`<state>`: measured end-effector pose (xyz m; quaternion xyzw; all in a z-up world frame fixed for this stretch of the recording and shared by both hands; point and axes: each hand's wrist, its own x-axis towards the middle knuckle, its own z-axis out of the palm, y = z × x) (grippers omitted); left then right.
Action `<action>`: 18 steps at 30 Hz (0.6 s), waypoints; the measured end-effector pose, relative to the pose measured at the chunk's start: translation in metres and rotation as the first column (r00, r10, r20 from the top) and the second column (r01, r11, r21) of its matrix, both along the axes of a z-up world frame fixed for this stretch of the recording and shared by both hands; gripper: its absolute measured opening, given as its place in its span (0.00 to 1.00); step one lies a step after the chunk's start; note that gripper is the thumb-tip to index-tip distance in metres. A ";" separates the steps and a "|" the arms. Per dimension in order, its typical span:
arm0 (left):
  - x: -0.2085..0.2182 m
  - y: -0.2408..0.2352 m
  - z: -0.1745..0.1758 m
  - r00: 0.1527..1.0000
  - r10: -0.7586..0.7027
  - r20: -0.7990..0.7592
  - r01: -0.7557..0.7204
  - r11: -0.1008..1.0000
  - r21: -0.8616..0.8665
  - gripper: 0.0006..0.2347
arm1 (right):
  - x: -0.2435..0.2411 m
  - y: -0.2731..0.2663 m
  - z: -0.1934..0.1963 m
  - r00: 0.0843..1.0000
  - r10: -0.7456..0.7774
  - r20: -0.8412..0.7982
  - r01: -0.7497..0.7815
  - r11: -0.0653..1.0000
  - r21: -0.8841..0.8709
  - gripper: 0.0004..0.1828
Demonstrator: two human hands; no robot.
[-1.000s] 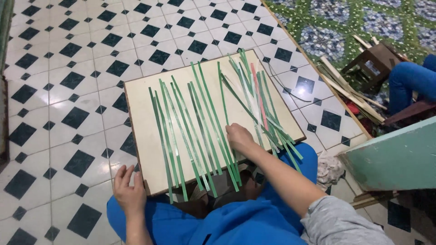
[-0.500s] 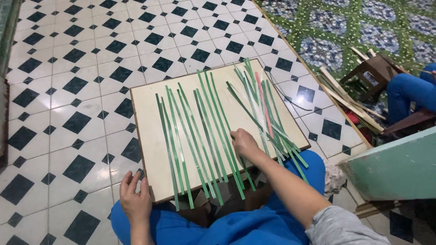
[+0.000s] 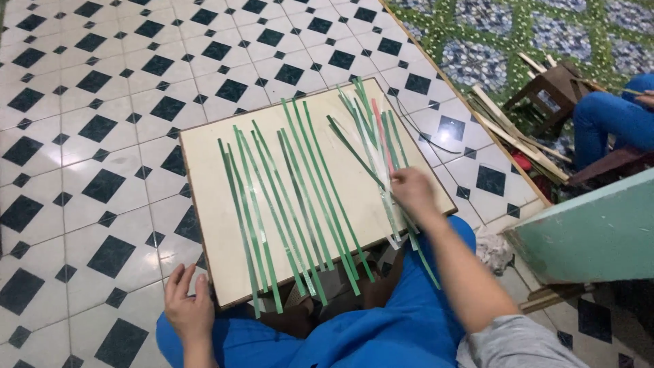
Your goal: The person sits on the floor and arranges long green strips on a light-colored board, placing them one by one in parallel rows. The strips are handled by hand and laid out methodically across the board surface.
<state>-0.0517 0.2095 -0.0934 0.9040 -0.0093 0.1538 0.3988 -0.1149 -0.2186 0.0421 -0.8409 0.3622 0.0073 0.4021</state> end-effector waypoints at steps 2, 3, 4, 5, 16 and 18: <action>0.004 0.000 -0.003 1.000 0.000 -0.030 0.000 1.000 0.005 0.12 | -0.004 -0.043 -0.020 0.998 -0.052 -0.046 0.046 0.991 -0.126 0.16; 0.007 0.003 -0.013 0.997 -0.033 0.065 0.030 0.998 0.053 0.12 | -0.004 -0.067 -0.041 0.995 -0.061 -0.083 0.039 0.970 -0.238 0.15; 0.009 0.003 -0.022 0.985 -0.069 0.157 0.053 0.993 0.102 0.11 | -0.005 -0.093 -0.062 0.990 -0.071 -0.118 0.025 0.937 -0.347 0.15; 0.011 0.003 -0.027 0.986 -0.073 0.153 0.058 0.993 0.102 0.11 | -0.006 -0.079 -0.044 0.990 -0.074 -0.123 0.027 0.937 -0.347 0.15; 0.008 -0.005 -0.022 0.998 0.028 0.048 -0.035 0.987 0.158 0.12 | 0.023 -0.073 -0.089 0.989 -0.017 -0.144 -0.033 0.941 -0.336 0.43; 0.008 0.000 -0.024 0.997 0.020 0.072 -0.030 0.989 0.143 0.12 | 0.023 -0.063 -0.056 0.984 -0.038 -0.175 -0.011 0.963 -0.269 0.38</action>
